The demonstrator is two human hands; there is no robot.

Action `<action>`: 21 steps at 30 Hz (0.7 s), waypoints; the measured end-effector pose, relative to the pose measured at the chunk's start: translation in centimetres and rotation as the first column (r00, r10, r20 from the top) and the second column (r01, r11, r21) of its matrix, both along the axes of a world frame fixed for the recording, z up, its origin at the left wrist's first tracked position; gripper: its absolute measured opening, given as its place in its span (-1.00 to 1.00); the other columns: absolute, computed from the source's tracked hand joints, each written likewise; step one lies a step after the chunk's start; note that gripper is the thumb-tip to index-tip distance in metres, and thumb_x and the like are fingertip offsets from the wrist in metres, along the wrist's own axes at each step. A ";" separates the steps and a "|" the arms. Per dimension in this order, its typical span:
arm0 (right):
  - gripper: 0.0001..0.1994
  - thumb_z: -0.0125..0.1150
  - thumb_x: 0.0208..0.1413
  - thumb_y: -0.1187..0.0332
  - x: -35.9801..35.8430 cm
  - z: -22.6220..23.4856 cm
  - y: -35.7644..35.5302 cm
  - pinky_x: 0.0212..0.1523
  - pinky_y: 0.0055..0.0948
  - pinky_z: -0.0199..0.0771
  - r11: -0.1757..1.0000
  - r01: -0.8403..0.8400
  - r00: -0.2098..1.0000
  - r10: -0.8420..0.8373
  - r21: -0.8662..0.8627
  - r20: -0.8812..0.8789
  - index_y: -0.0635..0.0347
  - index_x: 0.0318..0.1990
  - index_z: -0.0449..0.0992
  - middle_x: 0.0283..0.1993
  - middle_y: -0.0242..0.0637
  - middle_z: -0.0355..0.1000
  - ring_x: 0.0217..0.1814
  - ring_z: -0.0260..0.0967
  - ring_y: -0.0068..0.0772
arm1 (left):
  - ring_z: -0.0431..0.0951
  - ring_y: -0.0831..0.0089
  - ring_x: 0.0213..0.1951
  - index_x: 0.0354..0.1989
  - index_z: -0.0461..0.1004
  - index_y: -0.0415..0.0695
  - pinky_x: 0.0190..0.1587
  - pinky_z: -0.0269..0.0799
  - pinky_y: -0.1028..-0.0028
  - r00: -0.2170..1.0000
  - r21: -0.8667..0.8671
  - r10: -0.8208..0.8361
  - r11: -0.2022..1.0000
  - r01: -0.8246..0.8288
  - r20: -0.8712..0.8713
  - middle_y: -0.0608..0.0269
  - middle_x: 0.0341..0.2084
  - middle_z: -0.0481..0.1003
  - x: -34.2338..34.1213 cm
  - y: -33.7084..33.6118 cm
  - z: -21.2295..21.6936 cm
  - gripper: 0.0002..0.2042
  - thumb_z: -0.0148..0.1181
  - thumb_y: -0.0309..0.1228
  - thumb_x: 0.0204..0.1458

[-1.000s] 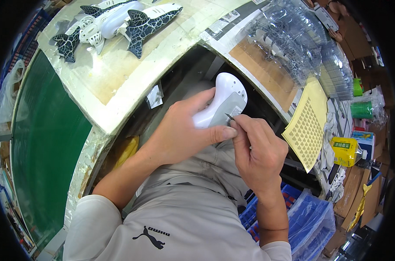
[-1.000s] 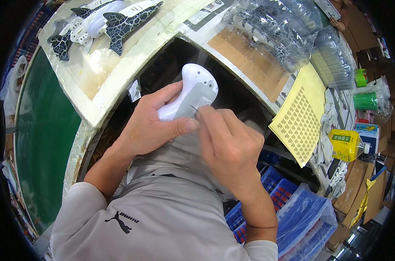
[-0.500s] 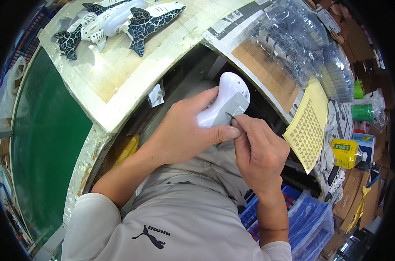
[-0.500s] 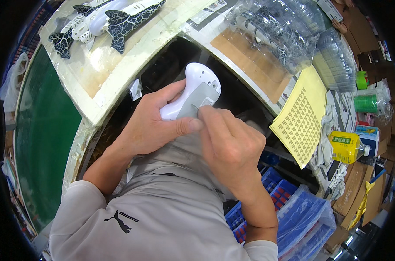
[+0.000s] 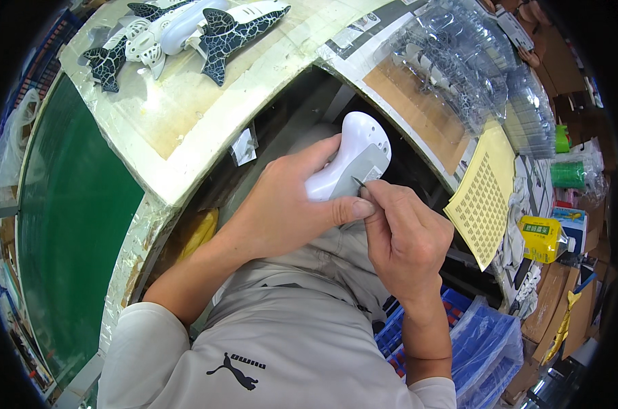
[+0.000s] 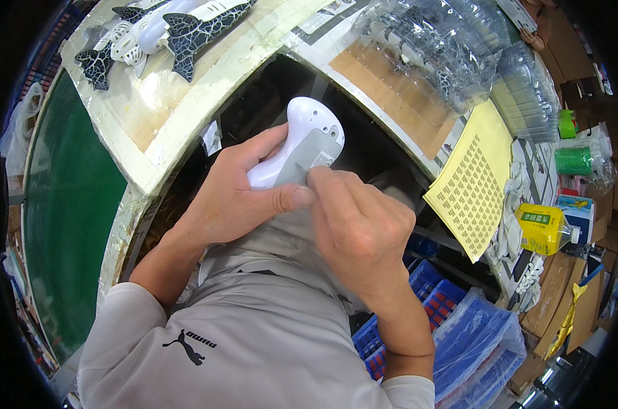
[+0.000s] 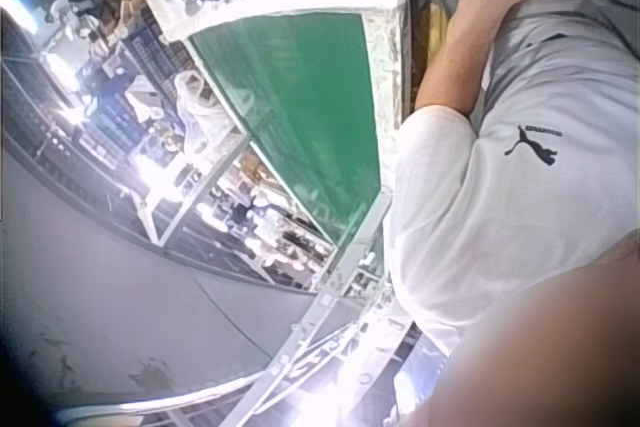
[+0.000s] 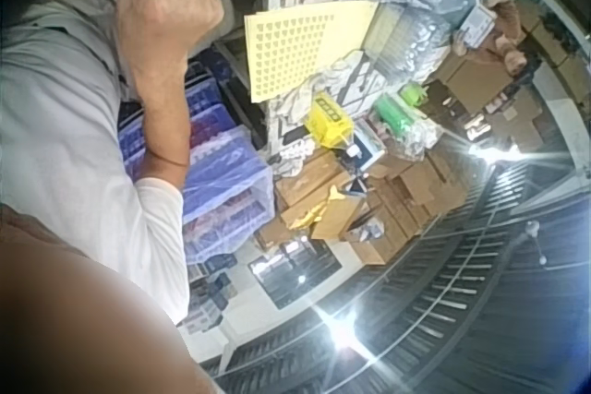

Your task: The person assembles small shark-shaped toys by attaching patterned fins to white bodies, wiping each unit with a cloth, and placing them into clear plastic packaging. The person repeats this process for multiple units, handling them one at a time.

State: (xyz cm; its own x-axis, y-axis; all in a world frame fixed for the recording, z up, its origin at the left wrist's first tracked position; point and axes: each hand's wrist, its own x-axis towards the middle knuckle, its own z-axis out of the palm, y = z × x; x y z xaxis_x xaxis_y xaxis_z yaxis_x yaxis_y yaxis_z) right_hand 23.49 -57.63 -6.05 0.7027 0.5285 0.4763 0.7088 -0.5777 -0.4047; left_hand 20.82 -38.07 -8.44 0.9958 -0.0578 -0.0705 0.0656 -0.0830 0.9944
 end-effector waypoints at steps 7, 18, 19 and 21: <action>-0.82 0.41 0.10 0.64 -0.3 0.2 -0.1 -0.37 -0.40 0.56 1.000 0.010 0.999 -0.011 -0.021 -0.038 0.29 -0.14 0.64 -0.34 -0.20 0.59 -0.39 0.61 -0.19 | 0.66 0.30 -0.13 0.30 0.47 -0.24 -0.01 0.57 0.31 1.000 -0.014 0.012 1.000 -0.011 0.012 -0.02 -0.12 0.66 0.0 0.0 -0.1 -0.30 0.59 -0.14 0.04; -0.79 0.42 0.03 0.63 0.1 -0.4 -0.1 -0.46 -0.39 0.50 1.000 -0.010 1.000 0.010 0.016 -0.005 0.26 -0.16 0.64 -0.36 -0.22 0.59 -0.46 0.56 -0.22 | 0.62 0.37 -0.14 0.27 0.48 -0.24 -0.02 0.55 0.34 1.000 -0.042 -0.005 0.999 0.006 0.019 0.03 -0.13 0.65 0.1 -0.1 -0.5 -0.33 0.58 -0.14 0.06; -0.82 0.41 0.09 0.64 0.1 -0.3 -0.2 -0.42 -0.41 0.53 1.000 -0.021 0.999 0.022 0.023 -0.032 0.29 -0.15 0.64 -0.35 -0.20 0.59 -0.43 0.58 -0.21 | 0.62 0.38 -0.14 0.27 0.48 -0.24 -0.02 0.55 0.34 1.000 -0.052 -0.011 0.999 0.012 0.014 0.04 -0.13 0.65 0.1 -0.1 -0.6 -0.33 0.58 -0.14 0.06; -0.82 0.41 0.09 0.64 0.1 -0.3 -0.3 -0.42 -0.41 0.53 0.999 -0.023 0.999 0.024 0.021 -0.029 0.30 -0.15 0.64 -0.35 -0.20 0.59 -0.43 0.58 -0.22 | 0.62 0.39 -0.13 0.27 0.48 -0.24 -0.02 0.55 0.34 1.000 -0.070 -0.009 0.998 0.011 0.018 0.04 -0.13 0.65 0.0 -0.1 -0.6 -0.33 0.58 -0.13 0.06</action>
State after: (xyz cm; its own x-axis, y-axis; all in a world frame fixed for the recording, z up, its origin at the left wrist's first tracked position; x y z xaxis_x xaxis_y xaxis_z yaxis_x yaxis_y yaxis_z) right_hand 23.56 -57.96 -6.37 0.7041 0.5351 0.4669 0.7098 -0.5521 -0.4375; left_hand 20.85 -38.20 -9.06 0.9962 -0.0720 -0.0486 0.0477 -0.0141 0.9988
